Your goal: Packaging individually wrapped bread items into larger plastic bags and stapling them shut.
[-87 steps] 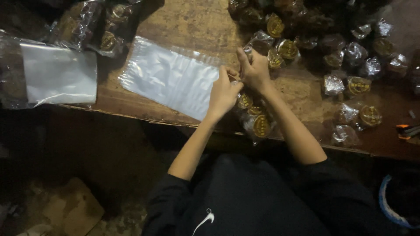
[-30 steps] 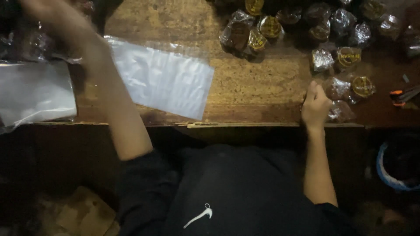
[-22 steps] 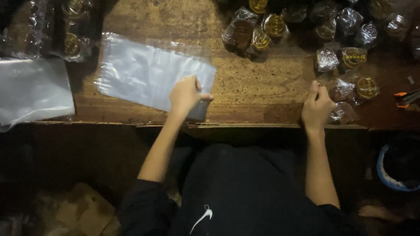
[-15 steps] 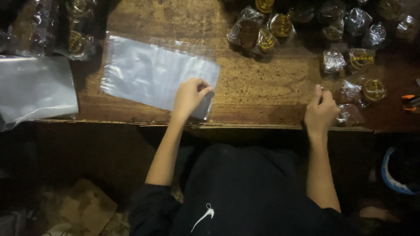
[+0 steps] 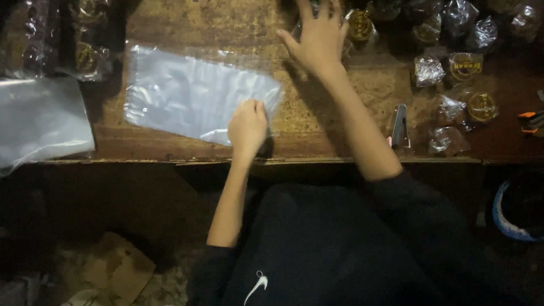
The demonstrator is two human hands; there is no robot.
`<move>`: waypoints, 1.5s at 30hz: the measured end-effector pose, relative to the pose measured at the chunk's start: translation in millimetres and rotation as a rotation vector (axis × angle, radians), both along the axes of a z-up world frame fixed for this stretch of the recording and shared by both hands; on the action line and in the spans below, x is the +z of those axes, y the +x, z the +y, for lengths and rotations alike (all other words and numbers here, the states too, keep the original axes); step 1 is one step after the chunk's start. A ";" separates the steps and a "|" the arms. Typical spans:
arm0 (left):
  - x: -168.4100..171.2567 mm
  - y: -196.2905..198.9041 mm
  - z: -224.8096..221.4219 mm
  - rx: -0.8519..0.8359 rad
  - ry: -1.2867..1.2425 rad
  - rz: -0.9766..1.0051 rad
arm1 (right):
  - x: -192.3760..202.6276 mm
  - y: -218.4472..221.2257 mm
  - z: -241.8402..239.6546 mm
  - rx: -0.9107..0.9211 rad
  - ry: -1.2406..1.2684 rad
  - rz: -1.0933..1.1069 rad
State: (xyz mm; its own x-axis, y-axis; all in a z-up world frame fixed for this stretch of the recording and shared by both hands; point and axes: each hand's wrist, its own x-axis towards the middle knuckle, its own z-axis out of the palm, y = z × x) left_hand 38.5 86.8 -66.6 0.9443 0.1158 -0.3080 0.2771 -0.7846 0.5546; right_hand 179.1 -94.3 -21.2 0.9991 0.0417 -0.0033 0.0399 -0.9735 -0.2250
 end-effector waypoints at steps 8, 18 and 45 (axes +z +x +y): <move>-14.4 -20.5 -8.0 -0.174 0.137 -0.242 | -25.1 -94.8 -45.7 0.140 -0.018 -0.175; 16.6 -36.5 -65.0 -0.445 -0.065 -0.338 | -5.8 -239.1 -89.5 -0.220 0.015 0.001; -9.0 -57.4 -52.3 -0.246 0.330 -0.567 | -39.0 -203.0 -78.4 0.215 0.386 -0.189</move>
